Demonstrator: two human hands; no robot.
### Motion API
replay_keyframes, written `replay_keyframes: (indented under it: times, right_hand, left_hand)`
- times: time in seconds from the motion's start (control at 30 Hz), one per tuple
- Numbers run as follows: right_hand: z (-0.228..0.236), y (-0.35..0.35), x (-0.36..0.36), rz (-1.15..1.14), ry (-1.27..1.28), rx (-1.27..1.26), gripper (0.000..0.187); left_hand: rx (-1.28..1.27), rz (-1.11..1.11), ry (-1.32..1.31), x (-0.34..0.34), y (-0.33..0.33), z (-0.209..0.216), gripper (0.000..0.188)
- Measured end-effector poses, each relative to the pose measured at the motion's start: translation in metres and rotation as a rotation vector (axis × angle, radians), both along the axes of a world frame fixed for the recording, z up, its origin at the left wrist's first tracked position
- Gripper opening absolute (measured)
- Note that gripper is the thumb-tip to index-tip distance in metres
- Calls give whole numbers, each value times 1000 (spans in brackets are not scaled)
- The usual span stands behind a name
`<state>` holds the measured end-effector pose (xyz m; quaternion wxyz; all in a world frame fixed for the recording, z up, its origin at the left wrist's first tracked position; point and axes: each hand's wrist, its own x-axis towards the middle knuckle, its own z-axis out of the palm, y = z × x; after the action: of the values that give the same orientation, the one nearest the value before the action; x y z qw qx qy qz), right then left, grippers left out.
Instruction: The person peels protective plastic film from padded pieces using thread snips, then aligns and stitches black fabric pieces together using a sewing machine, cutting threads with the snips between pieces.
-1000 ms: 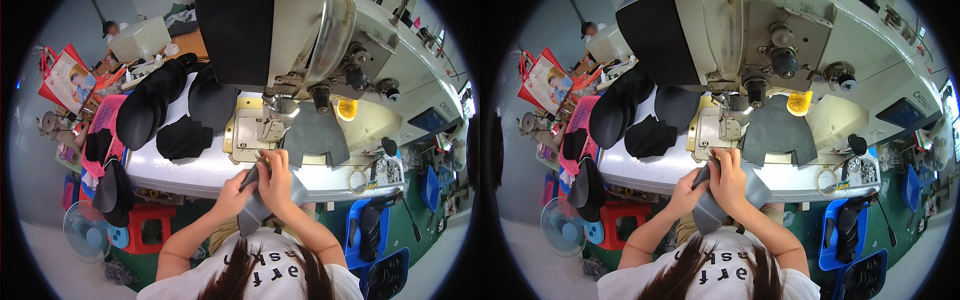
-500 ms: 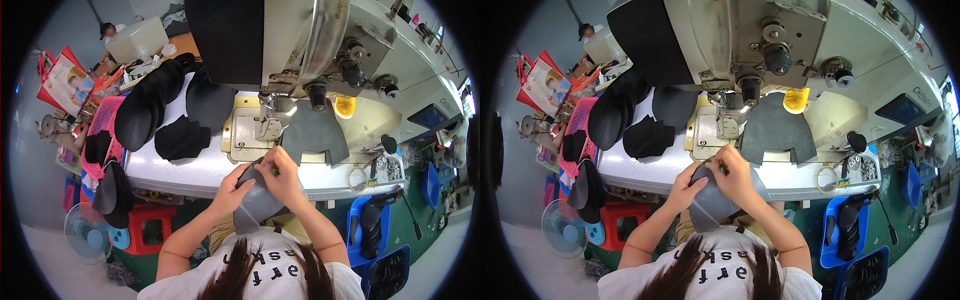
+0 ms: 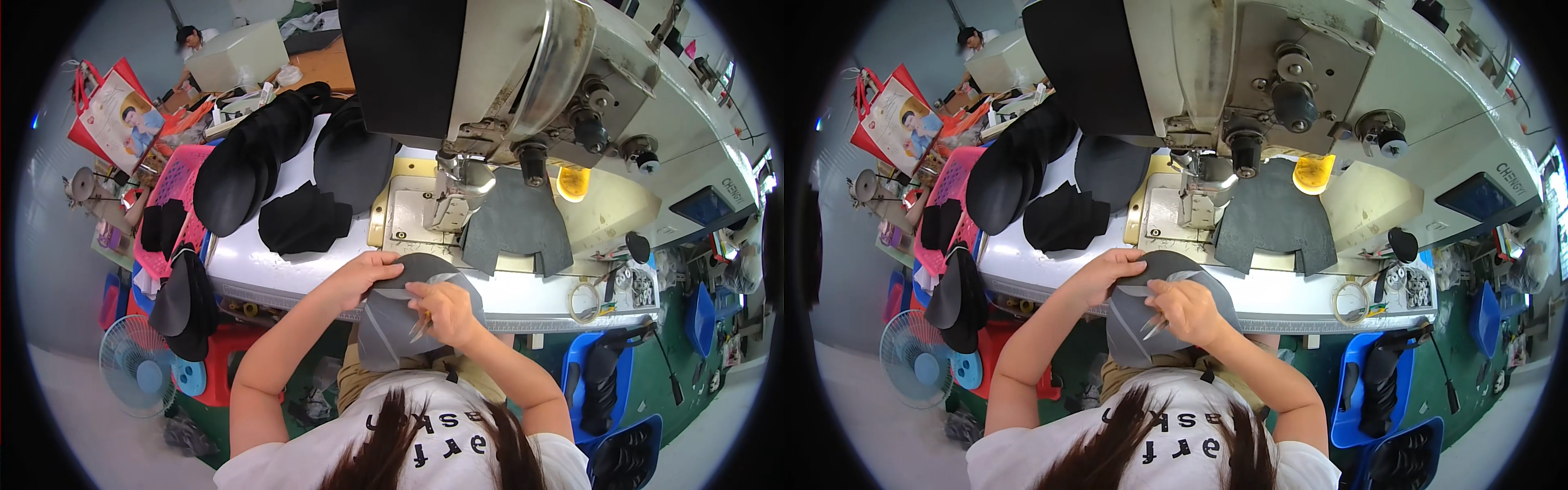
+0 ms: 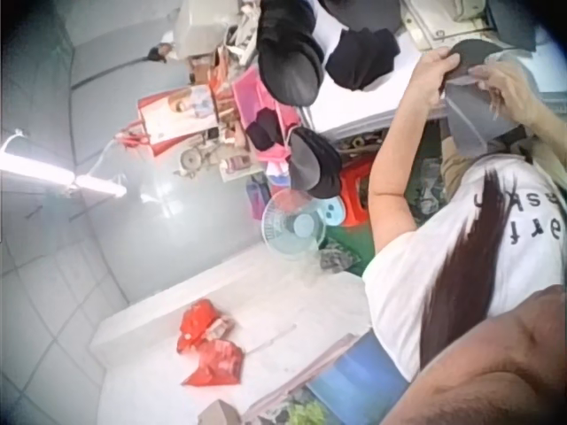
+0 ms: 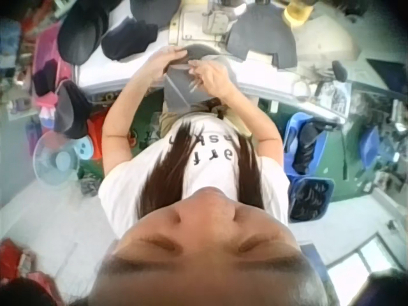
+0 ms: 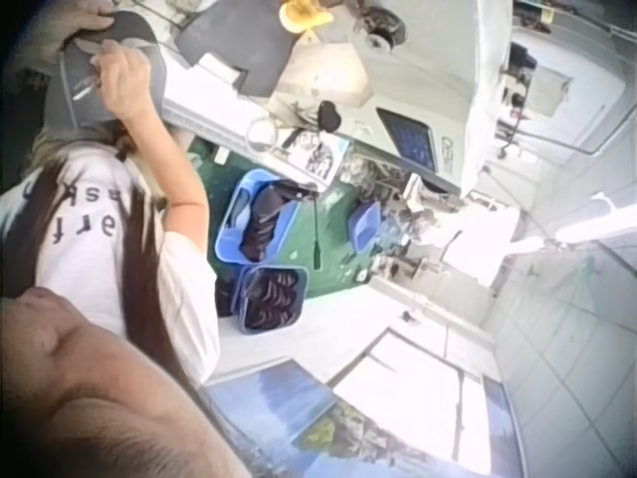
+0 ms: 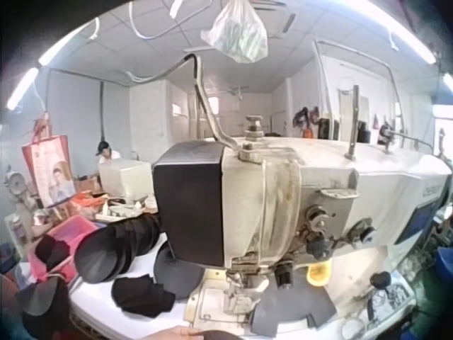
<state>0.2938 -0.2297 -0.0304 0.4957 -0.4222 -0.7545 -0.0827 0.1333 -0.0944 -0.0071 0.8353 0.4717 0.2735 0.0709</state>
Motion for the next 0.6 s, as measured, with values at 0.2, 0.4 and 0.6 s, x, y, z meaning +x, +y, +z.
replay_keyframes:
  times: [0.2, 0.4, 0.6]
  right_hand:
    - [-9, 13, -17, -98, -81, -104, 29]
    - [-14, 16, -27, 18, -5, -107, 33]
    - [-6, -33, -25, 84, 118, -16, 39]
  left_hand:
    - [237, 63, 110, 8, 6, -5, 29]
    - [1390, 243, 223, 18, 8, -10, 30]
    - [1870, 537, 185, 9, 37, 11, 22]
